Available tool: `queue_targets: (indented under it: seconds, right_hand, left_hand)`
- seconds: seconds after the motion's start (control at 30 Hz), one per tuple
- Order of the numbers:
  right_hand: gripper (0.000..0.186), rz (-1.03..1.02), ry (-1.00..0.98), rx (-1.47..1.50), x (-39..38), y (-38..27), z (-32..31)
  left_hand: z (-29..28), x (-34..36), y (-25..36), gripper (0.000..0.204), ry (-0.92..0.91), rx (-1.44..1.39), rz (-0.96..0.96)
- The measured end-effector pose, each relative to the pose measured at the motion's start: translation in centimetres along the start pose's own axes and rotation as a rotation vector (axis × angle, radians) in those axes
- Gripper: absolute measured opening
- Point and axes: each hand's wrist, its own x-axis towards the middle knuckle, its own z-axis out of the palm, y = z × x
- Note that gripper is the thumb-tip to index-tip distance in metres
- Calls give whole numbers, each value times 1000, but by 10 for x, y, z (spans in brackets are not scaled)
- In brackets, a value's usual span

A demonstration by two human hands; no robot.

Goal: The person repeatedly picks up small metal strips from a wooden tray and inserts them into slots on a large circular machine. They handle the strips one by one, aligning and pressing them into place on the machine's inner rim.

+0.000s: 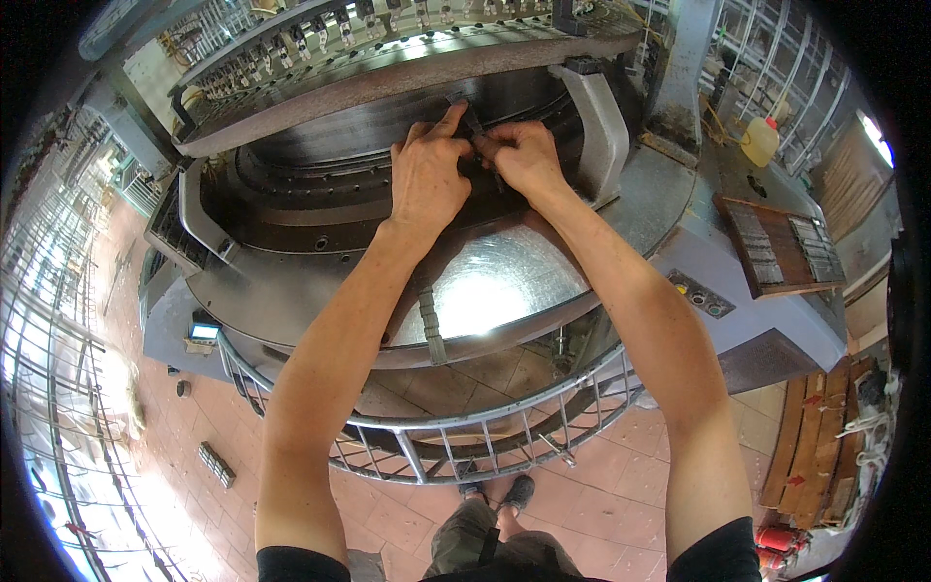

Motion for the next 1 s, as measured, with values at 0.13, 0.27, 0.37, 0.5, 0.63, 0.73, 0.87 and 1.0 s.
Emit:
queue_targets:
  seconds: [0.13, 0.27, 0.37, 0.5, 0.63, 0.73, 0.87, 1.0]
  right_hand:
    - [24, -22, 4, -8, -1, -1, -1]
    - [24, -26, 9, -21, -1, -3, -2]
    - [23, -21, 7, -18, -2, -4, -2]
    - [23, -56, 40, -54, -2, -4, -1]
    - [23, -28, 27, -63, -1, -4, -1]
    - [24, -27, 39, -68, -1, -4, -1]
    - [24, -19, 35, -73, -2, -5, -2]
    - [23, 8, 28, -74, -1, -5, -2]
  left_hand:
    - [0, 0, 1, 30, -11, 18, 5]
    - [-1, -1, 2, 30, -46, 8, -14]
    - [-2, 0, 2, 30, -53, 18, -12]
    - [-1, 0, 1, 31, -38, 3, -14]
    - [0, 1, 0, 32, -23, -13, 1]
    - [1, 1, 0, 31, -24, -10, -5]
    - [0, 2, 0, 30, -33, -21, -1]
    - [-1, 1, 1, 29, -43, 5, -5]
